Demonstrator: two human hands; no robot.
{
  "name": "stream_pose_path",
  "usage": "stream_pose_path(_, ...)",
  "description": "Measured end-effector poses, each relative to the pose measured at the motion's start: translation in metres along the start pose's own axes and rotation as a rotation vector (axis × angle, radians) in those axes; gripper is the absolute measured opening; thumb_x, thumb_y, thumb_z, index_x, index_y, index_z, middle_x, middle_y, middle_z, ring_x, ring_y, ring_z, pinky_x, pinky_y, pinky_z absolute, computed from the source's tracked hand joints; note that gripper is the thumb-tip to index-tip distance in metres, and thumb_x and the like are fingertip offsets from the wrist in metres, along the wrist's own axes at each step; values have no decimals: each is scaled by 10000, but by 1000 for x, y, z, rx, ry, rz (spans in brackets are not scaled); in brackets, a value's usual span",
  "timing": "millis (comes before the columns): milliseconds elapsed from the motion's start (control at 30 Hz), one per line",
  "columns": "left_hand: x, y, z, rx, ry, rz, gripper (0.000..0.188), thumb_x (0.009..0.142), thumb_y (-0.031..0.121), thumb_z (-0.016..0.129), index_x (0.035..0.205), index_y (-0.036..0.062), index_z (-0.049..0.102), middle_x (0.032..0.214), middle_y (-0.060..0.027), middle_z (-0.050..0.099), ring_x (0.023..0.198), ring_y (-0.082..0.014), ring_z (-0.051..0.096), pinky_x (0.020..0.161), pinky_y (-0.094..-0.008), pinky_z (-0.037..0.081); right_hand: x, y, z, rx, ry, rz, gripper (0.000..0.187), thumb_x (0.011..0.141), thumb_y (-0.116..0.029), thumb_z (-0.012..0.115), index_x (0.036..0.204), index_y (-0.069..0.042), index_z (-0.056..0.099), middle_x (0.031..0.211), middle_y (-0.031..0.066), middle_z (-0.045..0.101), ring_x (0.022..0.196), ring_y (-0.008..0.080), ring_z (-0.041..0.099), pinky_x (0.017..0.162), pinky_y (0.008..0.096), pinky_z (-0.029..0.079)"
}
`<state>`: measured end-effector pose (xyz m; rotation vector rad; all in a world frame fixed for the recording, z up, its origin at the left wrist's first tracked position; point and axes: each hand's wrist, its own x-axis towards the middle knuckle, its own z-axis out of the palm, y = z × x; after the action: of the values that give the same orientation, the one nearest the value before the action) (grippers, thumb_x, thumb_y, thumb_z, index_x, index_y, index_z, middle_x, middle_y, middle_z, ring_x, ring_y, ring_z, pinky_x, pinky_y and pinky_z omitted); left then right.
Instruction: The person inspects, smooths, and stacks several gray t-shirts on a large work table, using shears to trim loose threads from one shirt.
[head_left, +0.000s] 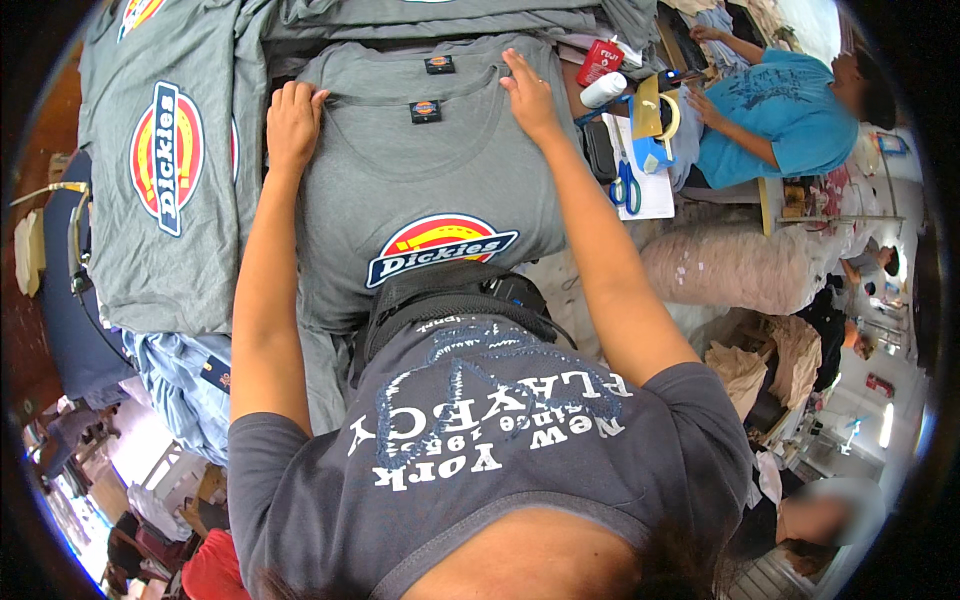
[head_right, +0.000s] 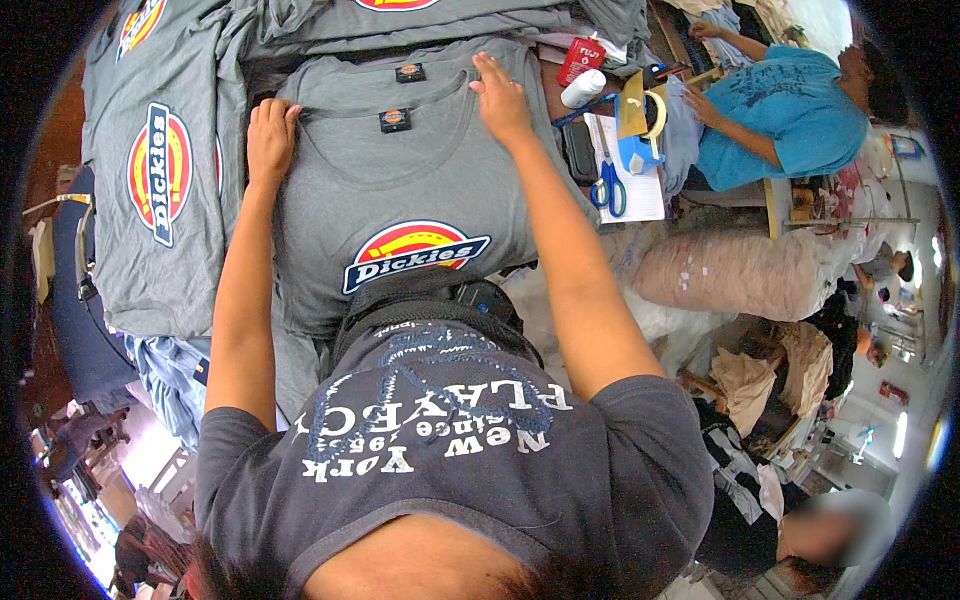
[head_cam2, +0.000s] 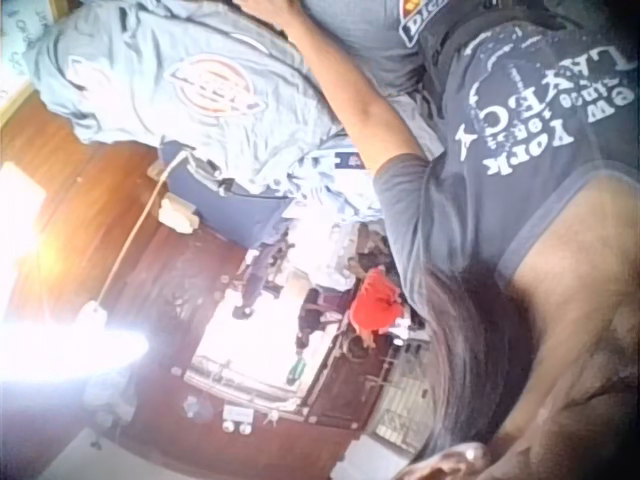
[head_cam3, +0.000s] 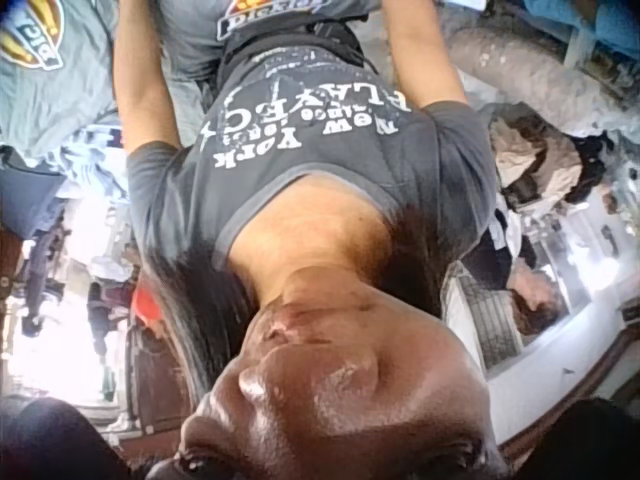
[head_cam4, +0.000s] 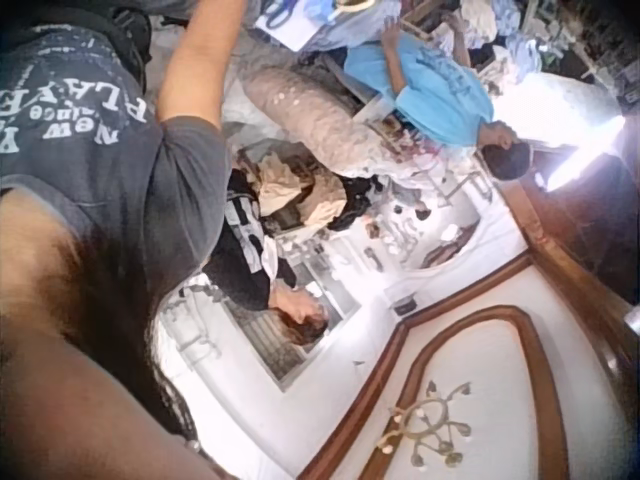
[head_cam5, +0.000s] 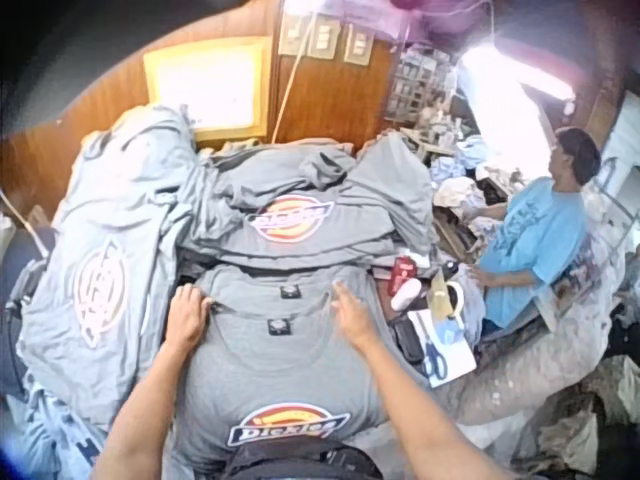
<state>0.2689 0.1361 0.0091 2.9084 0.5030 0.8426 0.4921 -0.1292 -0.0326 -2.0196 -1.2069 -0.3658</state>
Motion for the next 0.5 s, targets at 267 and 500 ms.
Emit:
stream_pose_path(267,16,-25,1,186,-95,-89,379,831,443,433,756,72,437,577,-124,570,505,-335,554,441,-432,424,19,3,2,-25,50,-3,218,751,-242,590,873,-65,556,1068,61,540,957,272,509,760,392,398)
stream_pose_path(500,18,57,-15,184,122,-2,172,736,188,541,872,84,529,865,-73,526,820,-247,501,692,-374,409,21,20,-10,124,-62,70,219,722,-268,621,835,-81,606,1063,65,528,992,275,474,831,372,373)
